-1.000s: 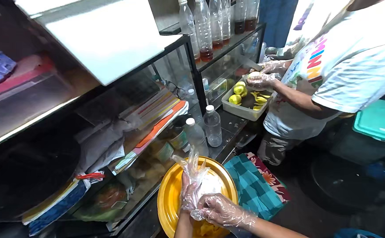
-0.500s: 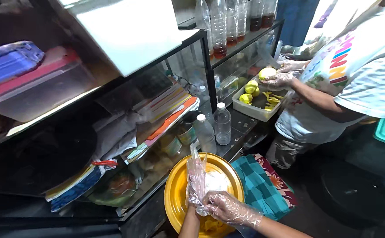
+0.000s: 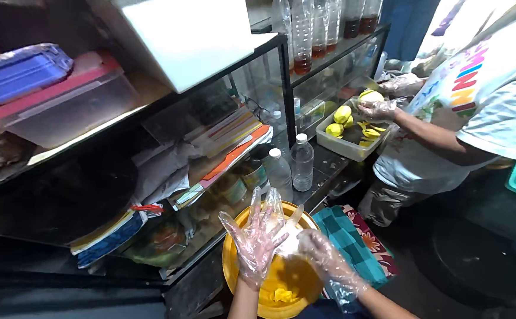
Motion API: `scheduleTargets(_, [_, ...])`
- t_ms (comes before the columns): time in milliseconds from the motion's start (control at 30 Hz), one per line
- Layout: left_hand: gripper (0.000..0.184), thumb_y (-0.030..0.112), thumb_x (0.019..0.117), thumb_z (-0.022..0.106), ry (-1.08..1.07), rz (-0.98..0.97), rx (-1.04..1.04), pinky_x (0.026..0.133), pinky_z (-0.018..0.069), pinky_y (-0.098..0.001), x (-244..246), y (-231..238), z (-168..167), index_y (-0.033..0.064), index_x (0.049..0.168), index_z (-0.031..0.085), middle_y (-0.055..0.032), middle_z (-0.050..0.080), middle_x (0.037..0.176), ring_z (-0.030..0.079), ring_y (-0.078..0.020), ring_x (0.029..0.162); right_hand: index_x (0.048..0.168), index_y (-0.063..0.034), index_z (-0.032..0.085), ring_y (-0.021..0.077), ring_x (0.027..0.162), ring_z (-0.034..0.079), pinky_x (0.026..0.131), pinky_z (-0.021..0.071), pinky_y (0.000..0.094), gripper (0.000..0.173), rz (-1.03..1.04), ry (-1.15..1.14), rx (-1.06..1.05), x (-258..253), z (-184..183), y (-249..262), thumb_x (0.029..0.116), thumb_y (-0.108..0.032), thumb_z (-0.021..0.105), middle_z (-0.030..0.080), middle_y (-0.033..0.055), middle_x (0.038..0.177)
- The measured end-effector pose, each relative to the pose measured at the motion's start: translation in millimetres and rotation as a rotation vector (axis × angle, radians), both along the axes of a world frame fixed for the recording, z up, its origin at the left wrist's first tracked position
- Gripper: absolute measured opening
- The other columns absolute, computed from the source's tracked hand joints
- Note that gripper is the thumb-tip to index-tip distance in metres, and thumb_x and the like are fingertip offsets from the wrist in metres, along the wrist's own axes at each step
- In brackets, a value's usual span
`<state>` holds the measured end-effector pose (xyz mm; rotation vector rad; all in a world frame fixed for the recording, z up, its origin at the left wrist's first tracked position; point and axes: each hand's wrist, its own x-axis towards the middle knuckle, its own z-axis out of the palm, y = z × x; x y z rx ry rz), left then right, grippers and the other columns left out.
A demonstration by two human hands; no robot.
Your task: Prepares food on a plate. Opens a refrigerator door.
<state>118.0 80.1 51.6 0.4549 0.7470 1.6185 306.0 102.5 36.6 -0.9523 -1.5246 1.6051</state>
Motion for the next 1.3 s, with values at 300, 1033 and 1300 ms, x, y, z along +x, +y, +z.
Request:
scheduleTargets(300, [0.114,0.095,0.0797,0.017,-0.027,-0.226,-0.015,0.089,0.0585,-0.0562,11.6,-10.0,5.7,0.0168,0.162,0.021,-0.0192,0.046,0.154,0.058,-0.0417,0.129,0.140,0.0050,0.047,0.0076,0.091,0.066,0.082,0.0568,0.0249,0.040,-0.145,0.272,-0.295,-15.0,-2.1,29.8,0.1043,-0.012,0.053,0.066,0.0090,0.110])
scheduleTargets(1033, [0.106,0.084,0.0900,0.008,0.034,-0.197,-0.094,0.097,0.0562,-0.0409,6.6,-6.9,6.1,0.0056,0.155,0.034,-0.0185,0.056,0.145,0.062,-0.0302,0.125,0.100,0.0053,0.064,0.0032,0.081,0.060,0.077,0.0524,0.0196,0.009,-0.302,0.036,-0.005,-4.3,-1.9,36.8,0.0974,-0.001,0.058,0.063,0.0054,0.090])
scheduleTargets(1300, [0.104,0.087,0.0883,0.011,-0.102,-0.159,0.036,0.100,0.0540,-0.0510,14.6,2.5,-1.2,0.0142,0.160,0.027,-0.0155,0.046,0.155,0.053,-0.0338,0.136,0.144,0.0054,0.041,0.0093,0.099,0.062,0.085,0.0544,0.0253,0.047,-0.392,0.171,-0.141,-2.3,6.2,40.8,0.1036,-0.015,0.055,0.060,0.0148,0.122])
